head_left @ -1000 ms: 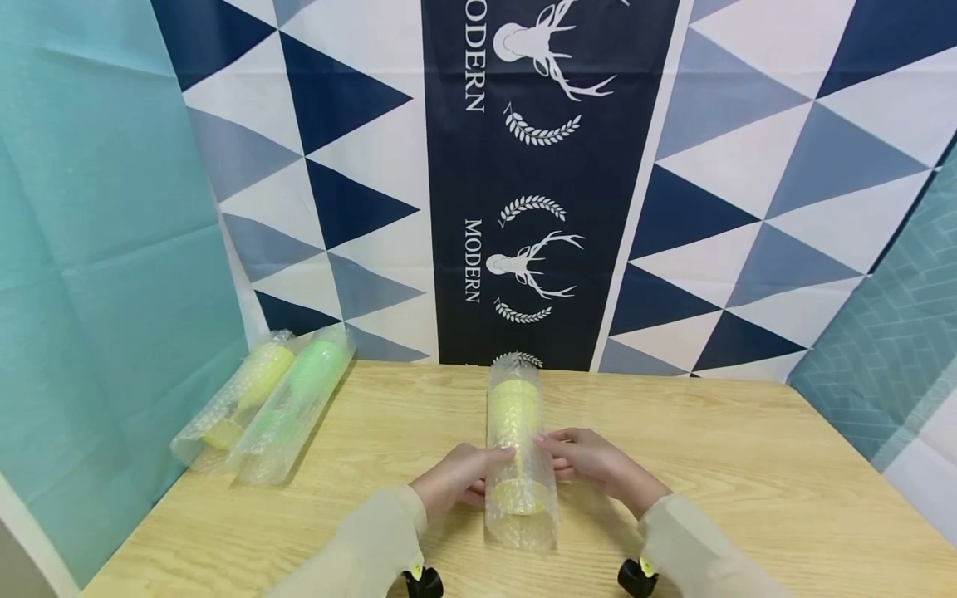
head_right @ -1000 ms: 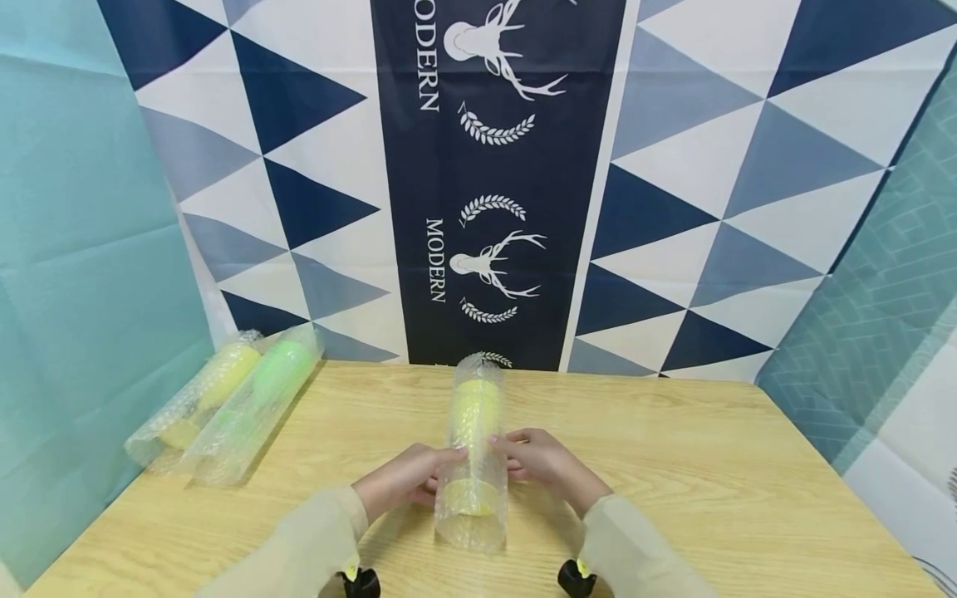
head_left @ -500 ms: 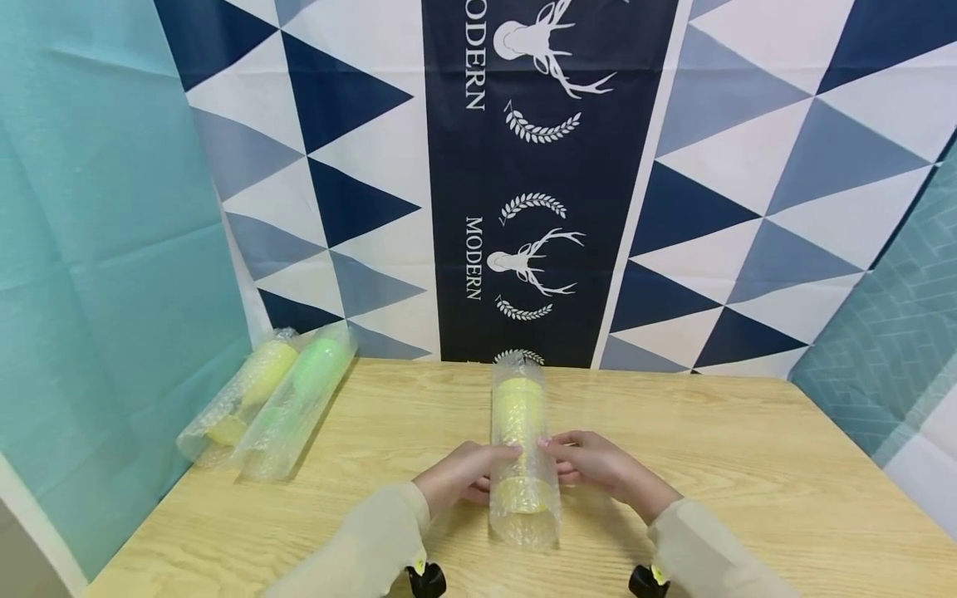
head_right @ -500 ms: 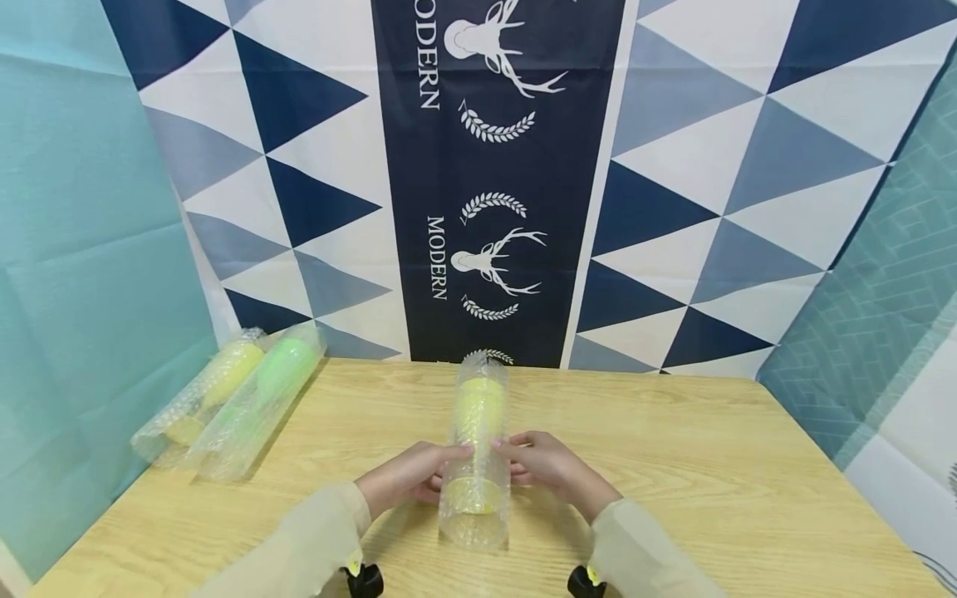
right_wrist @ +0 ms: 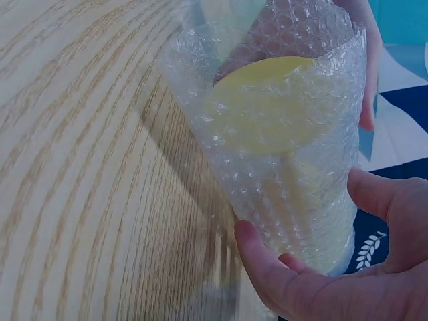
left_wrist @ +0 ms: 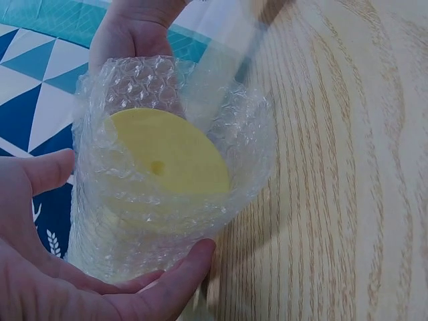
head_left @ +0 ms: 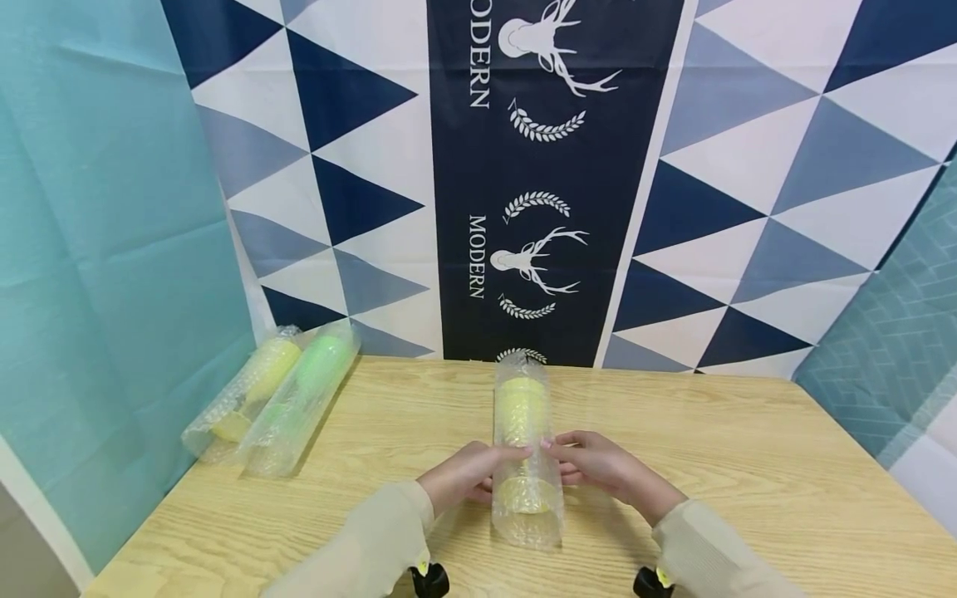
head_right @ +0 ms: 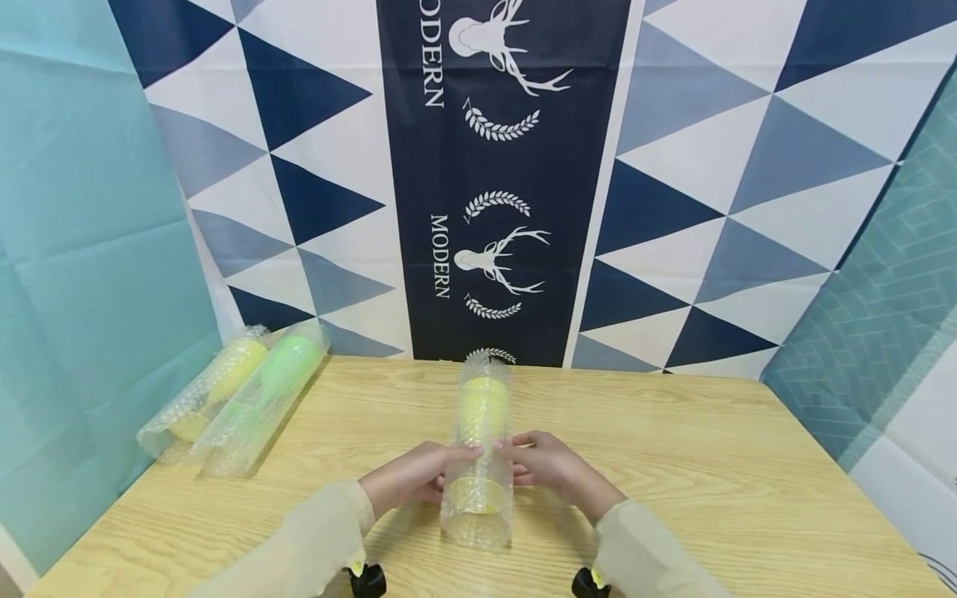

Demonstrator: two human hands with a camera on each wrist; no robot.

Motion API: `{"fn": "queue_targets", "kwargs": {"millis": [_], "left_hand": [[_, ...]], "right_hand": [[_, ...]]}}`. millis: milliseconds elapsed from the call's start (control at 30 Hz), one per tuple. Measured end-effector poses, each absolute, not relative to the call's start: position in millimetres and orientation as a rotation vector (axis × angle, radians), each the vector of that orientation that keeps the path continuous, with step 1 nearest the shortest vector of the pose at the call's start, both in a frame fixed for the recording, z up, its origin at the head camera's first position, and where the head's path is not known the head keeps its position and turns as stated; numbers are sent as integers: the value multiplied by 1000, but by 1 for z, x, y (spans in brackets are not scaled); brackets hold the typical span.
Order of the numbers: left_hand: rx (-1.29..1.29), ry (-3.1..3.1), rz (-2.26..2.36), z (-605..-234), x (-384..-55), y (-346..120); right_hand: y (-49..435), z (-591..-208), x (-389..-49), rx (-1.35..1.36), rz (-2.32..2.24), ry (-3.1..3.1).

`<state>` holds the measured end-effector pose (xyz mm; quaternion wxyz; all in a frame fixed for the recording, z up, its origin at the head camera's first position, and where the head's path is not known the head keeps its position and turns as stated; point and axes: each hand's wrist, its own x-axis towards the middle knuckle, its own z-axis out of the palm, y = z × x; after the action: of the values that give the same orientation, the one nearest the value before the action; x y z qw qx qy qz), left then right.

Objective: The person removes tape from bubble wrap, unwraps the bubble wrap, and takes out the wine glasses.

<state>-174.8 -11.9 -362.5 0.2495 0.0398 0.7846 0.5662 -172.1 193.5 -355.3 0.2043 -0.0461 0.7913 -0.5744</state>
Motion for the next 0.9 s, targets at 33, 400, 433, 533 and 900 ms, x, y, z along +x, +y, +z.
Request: {"fn": "queue_targets", "kwargs": {"millis": [33, 400, 433, 533, 900], "left_hand": [[109, 2133, 1541, -362, -175, -12], [102, 2138, 1515, -361, -175, -15], [102, 2140, 1519, -362, -175, -14], [103, 2149, 1529, -365, -174, -13], [104, 2186, 1510, -362, -174, -13]], "right_hand": [[194, -355, -172, -123, -1593, 2211], [197, -343, -166, -120, -1430, 2325], [199, -342, -166, -124, -1408, 2341], [202, -339, -165, -144, -1356, 2381], [211, -313, -179, -173, -1186, 2448]]}}
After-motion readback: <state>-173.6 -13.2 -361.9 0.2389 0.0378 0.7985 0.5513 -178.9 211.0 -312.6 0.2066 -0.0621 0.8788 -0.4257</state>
